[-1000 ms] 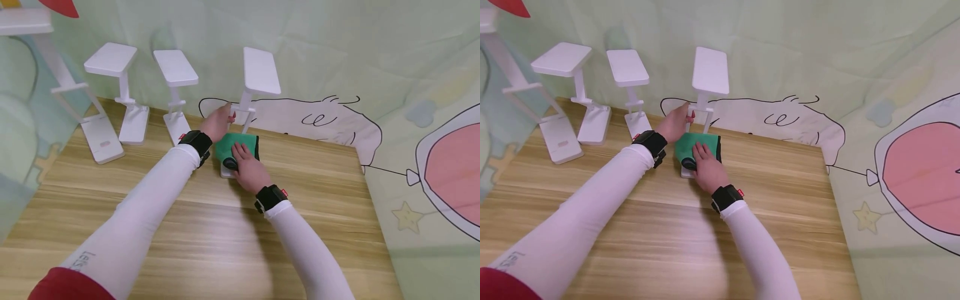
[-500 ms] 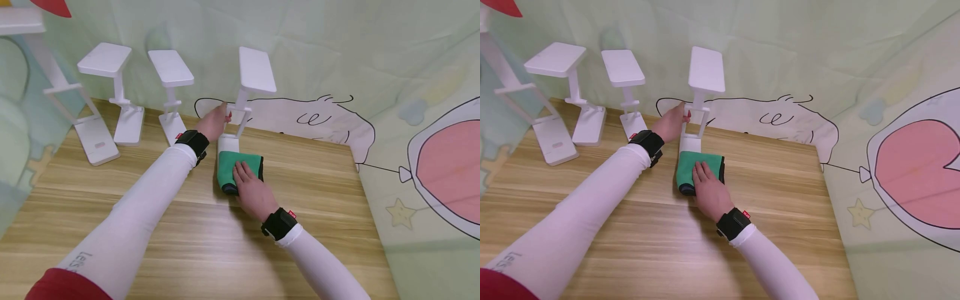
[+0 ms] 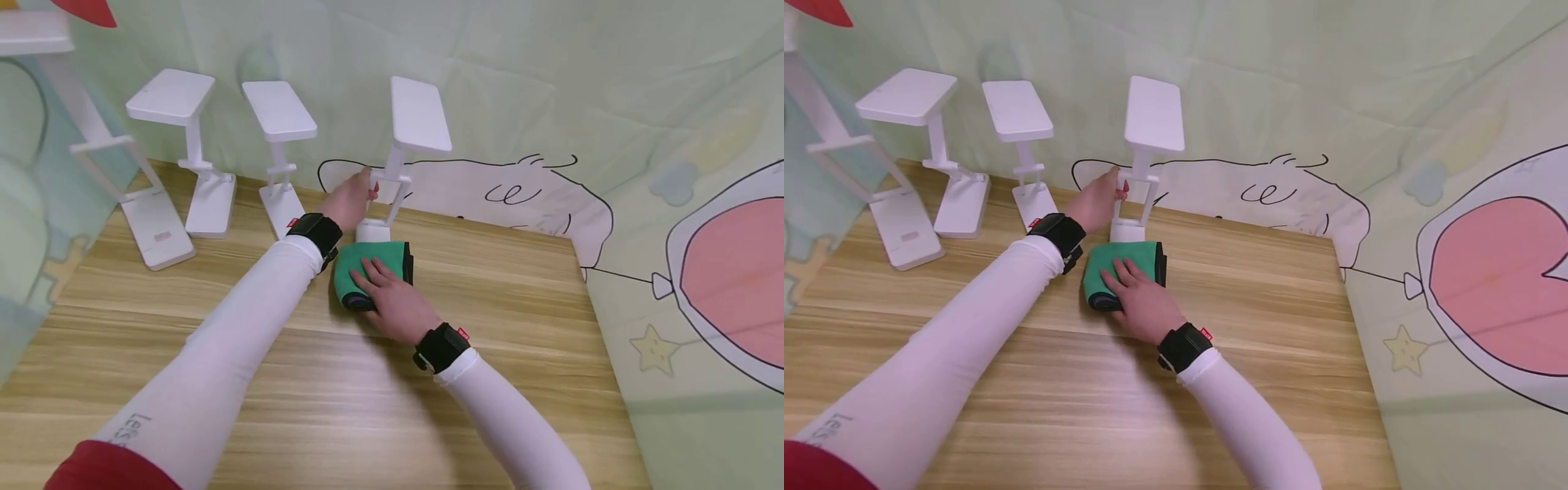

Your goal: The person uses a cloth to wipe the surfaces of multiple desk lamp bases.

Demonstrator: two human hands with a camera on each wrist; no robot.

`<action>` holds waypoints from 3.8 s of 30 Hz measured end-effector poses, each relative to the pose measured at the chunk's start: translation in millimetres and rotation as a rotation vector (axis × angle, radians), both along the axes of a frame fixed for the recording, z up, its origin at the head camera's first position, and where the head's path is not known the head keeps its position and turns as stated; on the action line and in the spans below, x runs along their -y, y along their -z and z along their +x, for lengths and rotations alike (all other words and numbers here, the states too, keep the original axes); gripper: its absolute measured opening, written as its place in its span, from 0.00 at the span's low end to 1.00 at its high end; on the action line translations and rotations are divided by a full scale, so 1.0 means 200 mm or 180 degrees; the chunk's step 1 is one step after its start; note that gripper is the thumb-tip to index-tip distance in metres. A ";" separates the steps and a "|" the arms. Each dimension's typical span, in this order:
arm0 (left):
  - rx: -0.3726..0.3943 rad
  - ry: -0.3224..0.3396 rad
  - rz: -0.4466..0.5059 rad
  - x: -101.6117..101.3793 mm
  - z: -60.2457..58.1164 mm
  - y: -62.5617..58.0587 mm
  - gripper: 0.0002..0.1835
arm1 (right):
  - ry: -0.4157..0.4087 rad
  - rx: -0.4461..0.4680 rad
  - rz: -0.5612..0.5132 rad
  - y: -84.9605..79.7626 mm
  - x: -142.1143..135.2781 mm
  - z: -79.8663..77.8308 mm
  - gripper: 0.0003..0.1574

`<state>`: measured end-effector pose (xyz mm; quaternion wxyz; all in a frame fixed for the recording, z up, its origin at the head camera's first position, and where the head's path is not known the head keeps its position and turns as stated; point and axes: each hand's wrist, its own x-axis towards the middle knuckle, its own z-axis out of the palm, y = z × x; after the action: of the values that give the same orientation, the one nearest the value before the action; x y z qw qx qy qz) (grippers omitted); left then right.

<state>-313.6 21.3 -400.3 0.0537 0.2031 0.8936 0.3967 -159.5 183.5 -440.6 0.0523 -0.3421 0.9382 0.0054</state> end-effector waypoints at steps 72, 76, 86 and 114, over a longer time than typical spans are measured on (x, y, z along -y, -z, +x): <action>-0.0396 0.0125 -0.0417 -0.01 -0.01 0.02 0.19 | 0.0502 0.0469 -0.0657 0.01 0.09 -0.23 0.34; -0.0402 0.0148 -0.0386 0.00 -0.02 0.03 0.17 | 0.0625 0.0459 -0.0642 0.01 0.09 -0.29 0.34; -0.0282 0.0085 -0.0266 0.01 -0.03 0.03 0.13 | 0.0734 0.0394 -0.0318 -0.03 0.10 -0.31 0.34; -0.0303 0.0014 -0.0244 0.01 -0.02 0.04 0.12 | 0.0319 -0.0001 0.0608 -0.13 0.06 0.05 0.36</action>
<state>-317.4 19.2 -407.9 0.0198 0.2215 0.9092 0.3519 -150.2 172.3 -414.2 0.0847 -0.2882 0.9493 0.0923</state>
